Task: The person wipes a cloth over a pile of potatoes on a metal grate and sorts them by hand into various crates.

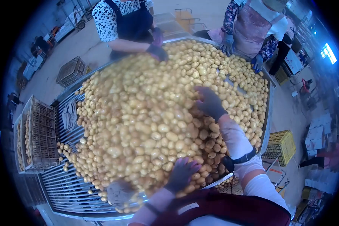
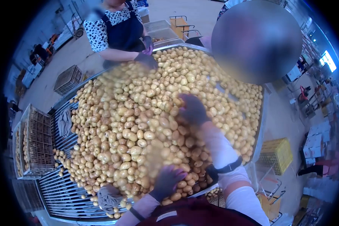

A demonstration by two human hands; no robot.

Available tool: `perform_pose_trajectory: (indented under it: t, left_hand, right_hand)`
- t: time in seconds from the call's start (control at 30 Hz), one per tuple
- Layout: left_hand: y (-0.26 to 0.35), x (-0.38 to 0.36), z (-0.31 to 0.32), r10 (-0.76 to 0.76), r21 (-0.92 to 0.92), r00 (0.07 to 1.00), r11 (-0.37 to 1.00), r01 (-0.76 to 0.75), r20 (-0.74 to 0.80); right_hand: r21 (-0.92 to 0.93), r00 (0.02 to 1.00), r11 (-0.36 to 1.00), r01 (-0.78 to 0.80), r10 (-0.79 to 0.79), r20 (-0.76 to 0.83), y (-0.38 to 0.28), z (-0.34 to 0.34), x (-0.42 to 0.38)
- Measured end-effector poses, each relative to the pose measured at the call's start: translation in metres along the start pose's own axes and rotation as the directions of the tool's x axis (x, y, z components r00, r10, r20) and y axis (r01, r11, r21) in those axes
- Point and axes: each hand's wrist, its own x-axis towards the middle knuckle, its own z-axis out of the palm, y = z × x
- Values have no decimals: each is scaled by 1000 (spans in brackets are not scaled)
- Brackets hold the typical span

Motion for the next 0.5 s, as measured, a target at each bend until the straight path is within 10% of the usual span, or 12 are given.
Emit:
perform_pose_trajectory:
  t: [0.03,0.17,0.3,0.37,0.5]
  left_hand:
    - [1,1,-2,4,11,1000,1000,-4,3]
    - [2,-2,0,8,44,1000,999,-9,18]
    - [0,-8,4,9,27,1000,1000,-9,3]
    - [-1,-6,5,60,49,997,997,-57,-50]
    - [2,2,9,-28,5,996,1000,28,86]
  right_hand:
    - [-74,978,976,206,-203,43,-1,11,9]
    - [-348,970,923,165,-87,227,0,64,11]
    - [255,950,940,-226,155,271,16,55,10]
    - [601,931,713,-362,238,279,5,38,-13]
    - [956,933,-155,-249,227,279,-25,-2,-85]
